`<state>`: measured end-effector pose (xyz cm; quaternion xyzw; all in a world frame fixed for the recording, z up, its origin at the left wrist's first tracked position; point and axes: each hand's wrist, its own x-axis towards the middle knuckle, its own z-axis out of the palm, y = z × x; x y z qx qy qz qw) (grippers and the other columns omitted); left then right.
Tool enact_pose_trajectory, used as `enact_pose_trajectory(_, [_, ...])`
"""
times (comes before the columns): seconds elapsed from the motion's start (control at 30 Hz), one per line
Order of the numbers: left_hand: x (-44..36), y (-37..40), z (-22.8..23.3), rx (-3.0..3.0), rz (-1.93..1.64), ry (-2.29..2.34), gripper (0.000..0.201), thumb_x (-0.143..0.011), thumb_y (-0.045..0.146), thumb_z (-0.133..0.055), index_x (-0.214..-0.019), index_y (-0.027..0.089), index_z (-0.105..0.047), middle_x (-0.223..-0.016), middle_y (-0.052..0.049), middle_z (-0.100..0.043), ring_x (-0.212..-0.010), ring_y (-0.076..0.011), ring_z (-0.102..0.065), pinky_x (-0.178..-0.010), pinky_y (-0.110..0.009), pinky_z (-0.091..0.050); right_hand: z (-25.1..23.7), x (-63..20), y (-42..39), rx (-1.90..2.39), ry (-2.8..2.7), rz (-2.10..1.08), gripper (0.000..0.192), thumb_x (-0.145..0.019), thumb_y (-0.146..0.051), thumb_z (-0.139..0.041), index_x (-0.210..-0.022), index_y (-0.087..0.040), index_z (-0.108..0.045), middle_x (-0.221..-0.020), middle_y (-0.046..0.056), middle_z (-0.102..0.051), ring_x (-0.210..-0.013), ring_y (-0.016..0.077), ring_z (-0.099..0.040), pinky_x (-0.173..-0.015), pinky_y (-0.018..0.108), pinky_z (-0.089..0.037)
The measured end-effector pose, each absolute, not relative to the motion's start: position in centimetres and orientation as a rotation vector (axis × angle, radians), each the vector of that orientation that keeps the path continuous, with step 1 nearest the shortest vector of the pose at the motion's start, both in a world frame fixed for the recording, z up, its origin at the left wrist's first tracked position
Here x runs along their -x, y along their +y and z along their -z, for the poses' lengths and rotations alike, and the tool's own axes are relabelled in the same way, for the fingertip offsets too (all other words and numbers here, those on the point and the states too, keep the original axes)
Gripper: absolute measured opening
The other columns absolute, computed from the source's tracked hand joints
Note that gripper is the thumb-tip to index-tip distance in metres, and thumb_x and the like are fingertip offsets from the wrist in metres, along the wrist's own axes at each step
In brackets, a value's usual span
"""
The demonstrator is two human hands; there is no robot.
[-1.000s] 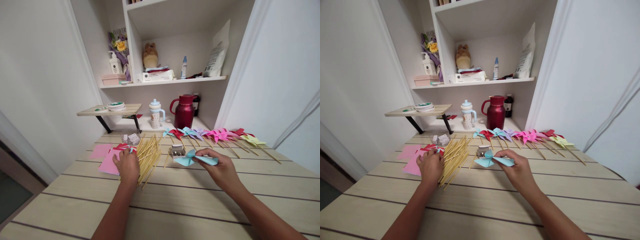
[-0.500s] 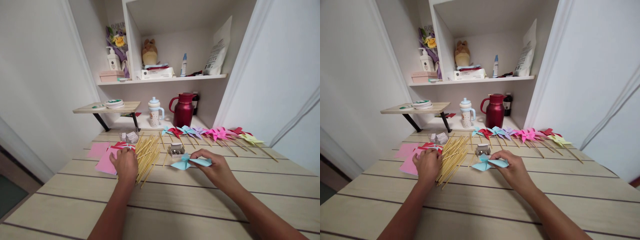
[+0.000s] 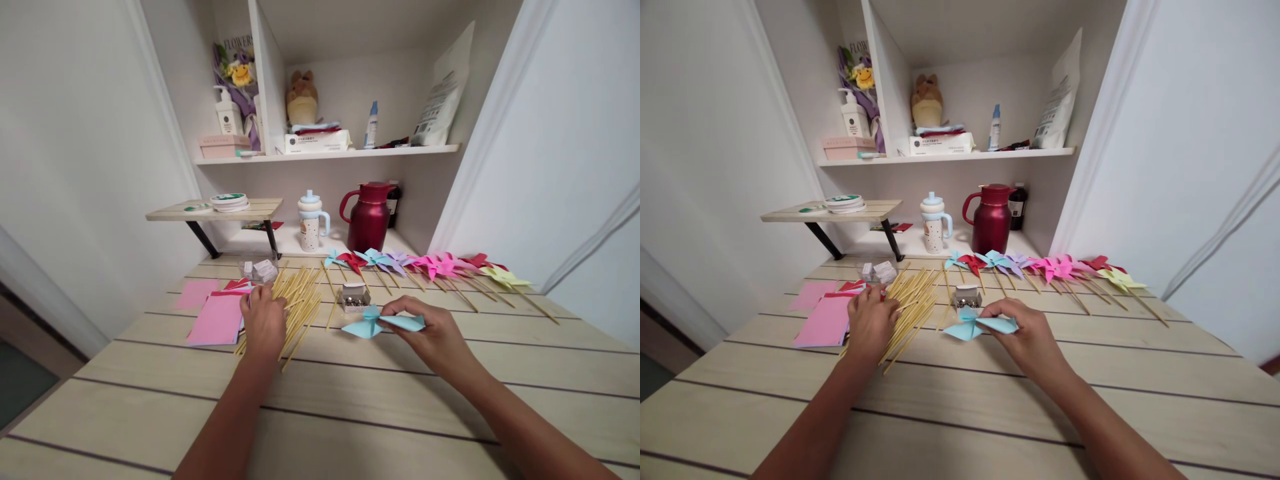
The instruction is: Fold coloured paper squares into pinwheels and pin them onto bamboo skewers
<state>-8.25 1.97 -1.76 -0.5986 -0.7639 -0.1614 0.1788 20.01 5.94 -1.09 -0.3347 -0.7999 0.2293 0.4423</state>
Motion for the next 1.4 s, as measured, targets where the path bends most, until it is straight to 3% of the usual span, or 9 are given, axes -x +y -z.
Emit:
enact_pose_trajectory(0.2, [7.8,2.3,2.2,1.735,0.422,-2.169,0.017,-0.083,0.022,-0.059,-0.086,0.020,-0.076,-0.120,-0.011,-0.065,-0.114,-0.0293,-0.048,-0.103,-0.047,-0.028,0.9,-19.9,5.8,0.840,-1.987,-0.561,0.017,-0.084,-0.040,-0.067,-0.082,-0.023,-0.066,-0.083,0.004,-0.072,-0.075,0.0209,-0.067,-0.069,0.031,-0.050])
enact_pose_trajectory(0.37, [7.7,2.5,2.3,1.711,0.520,-2.171,0.020,-0.084,0.019,-0.056,-0.086,0.021,-0.076,-0.117,-0.010,-0.067,-0.112,-0.0285,-0.050,-0.104,-0.047,-0.026,0.9,-19.9,5.8,0.835,-1.973,-0.573,0.018,-0.083,-0.041,-0.067,-0.083,-0.023,-0.066,-0.084,0.004,-0.072,-0.076,0.0216,-0.067,-0.070,0.031,-0.051])
enact_pose_trajectory(0.63, [7.9,2.3,2.0,1.593,0.943,-2.081,0.022,-0.088,0.028,-0.056,-0.081,0.028,-0.077,-0.114,-0.004,-0.071,-0.113,-0.0279,-0.054,-0.105,-0.050,-0.026,0.6,-19.8,5.7,0.811,-1.949,-0.605,0.016,-0.083,-0.038,-0.068,-0.083,-0.022,-0.066,-0.083,0.004,-0.071,-0.076,0.0204,-0.066,-0.069,0.030,-0.050])
enact_pose_trajectory(0.8, [8.1,1.6,0.2,1.557,1.248,-1.886,0.029,-0.094,0.029,-0.046,-0.091,0.021,-0.074,-0.102,-0.007,-0.074,-0.103,-0.0214,-0.061,-0.108,-0.043,-0.031,0.2,-19.7,5.5,0.819,-1.872,-0.722,0.015,-0.082,-0.036,-0.070,-0.080,-0.021,-0.066,-0.081,0.002,-0.071,-0.073,0.0182,-0.065,-0.067,0.028,-0.049])
enact_pose_trajectory(0.93, [5.5,0.9,-2.0,1.687,1.629,-1.678,0.025,-0.090,0.031,-0.049,-0.091,0.019,-0.071,-0.100,-0.008,-0.072,-0.098,-0.0208,-0.062,-0.093,-0.035,-0.045,-0.3,-19.6,5.2,0.811,-1.777,-0.768,0.017,-0.080,-0.037,-0.071,-0.080,-0.021,-0.066,-0.080,0.003,-0.070,-0.073,0.0185,-0.064,-0.067,0.028,-0.050])
enact_pose_trajectory(1.0, [3.1,0.7,-2.5,1.933,1.959,-1.716,0.019,-0.085,0.032,-0.056,-0.084,0.021,-0.072,-0.086,-0.005,-0.070,-0.082,-0.0189,-0.064,-0.079,-0.031,-0.048,-0.6,-19.7,4.9,0.797,-1.752,-0.726,0.015,-0.081,-0.036,-0.071,-0.080,-0.021,-0.066,-0.080,0.003,-0.070,-0.073,0.0184,-0.064,-0.067,0.028,-0.050])
enact_pose_trajectory(1.13, [-1.6,0.6,-1.3,2.524,2.392,-2.168,0.024,-0.077,0.041,-0.064,-0.076,0.019,-0.072,-0.053,0.002,-0.055,-0.045,-0.0107,-0.044,-0.046,-0.024,-0.036,-1.5,-20.3,4.5,0.716,-1.774,-0.601,0.010,-0.082,-0.030,-0.071,-0.079,-0.022,-0.065,-0.079,0.003,-0.069,-0.072,0.0179,-0.063,-0.065,0.029,-0.049])
enact_pose_trajectory(1.23, [-3.1,0.6,0.5,2.582,2.602,-2.238,0.032,-0.075,0.047,-0.065,-0.066,0.017,-0.067,-0.046,0.006,-0.042,-0.040,-0.0072,-0.034,-0.046,-0.023,-0.034,-2.0,-21.2,4.6,0.681,-1.791,-0.541,0.007,-0.083,-0.027,-0.070,-0.080,-0.023,-0.066,-0.077,0.003,-0.068,-0.072,0.0179,-0.063,-0.066,0.030,-0.048])
enact_pose_trajectory(1.4, [-2.0,0.5,1.0,2.396,2.770,-2.243,0.031,-0.079,0.048,-0.065,-0.080,0.018,-0.070,-0.051,0.006,-0.047,-0.045,-0.0078,-0.037,-0.050,-0.022,-0.033,-2.1,-23.0,5.9,0.756,-1.559,-0.693,0.010,-0.077,-0.028,-0.076,-0.080,-0.024,-0.068,-0.081,0.002,-0.067,-0.076,0.0182,-0.062,-0.068,0.030,-0.049])
